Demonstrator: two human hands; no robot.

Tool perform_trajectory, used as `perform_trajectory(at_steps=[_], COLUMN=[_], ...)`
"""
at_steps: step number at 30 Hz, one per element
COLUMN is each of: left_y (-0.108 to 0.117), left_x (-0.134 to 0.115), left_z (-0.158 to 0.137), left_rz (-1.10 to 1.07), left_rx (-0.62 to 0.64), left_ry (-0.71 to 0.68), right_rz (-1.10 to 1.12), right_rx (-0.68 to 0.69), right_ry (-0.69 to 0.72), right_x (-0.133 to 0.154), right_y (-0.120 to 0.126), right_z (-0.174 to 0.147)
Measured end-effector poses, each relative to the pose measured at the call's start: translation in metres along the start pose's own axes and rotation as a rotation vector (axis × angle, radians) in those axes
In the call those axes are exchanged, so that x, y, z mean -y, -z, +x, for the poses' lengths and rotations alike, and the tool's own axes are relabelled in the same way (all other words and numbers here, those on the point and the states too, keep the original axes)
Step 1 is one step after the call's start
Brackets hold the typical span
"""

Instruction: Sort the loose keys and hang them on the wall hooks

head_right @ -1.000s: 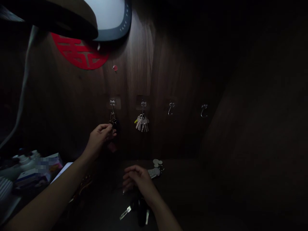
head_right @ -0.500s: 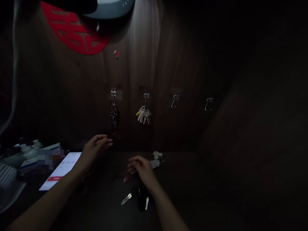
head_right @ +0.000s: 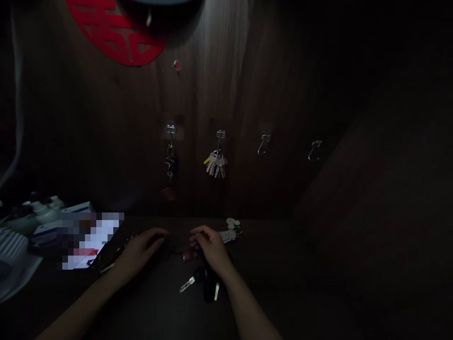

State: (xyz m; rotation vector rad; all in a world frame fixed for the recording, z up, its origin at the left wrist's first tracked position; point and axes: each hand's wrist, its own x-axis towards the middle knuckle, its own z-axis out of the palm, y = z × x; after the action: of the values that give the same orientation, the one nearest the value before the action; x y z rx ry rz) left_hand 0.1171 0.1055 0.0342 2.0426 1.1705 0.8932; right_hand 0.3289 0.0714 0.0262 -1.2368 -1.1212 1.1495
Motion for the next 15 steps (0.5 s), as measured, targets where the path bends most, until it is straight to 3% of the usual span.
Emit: perform_trajectory(at_steps=[7, 15], left_y=[-0.015, -0.019], left_x=[0.011, 0.01], left_z=[-0.005, -0.004], left_rz=[0.297, 0.273], left_rx=[0.149, 0.155], left_ry=[-0.179, -0.124], right_rz=[-0.094, -0.185], right_rx=[0.021, 0.07], right_ry=[0.031, 0.055], right_x=[-0.008, -0.011], right_y=[0.0, -0.001], right_z=[0.001, -0.001])
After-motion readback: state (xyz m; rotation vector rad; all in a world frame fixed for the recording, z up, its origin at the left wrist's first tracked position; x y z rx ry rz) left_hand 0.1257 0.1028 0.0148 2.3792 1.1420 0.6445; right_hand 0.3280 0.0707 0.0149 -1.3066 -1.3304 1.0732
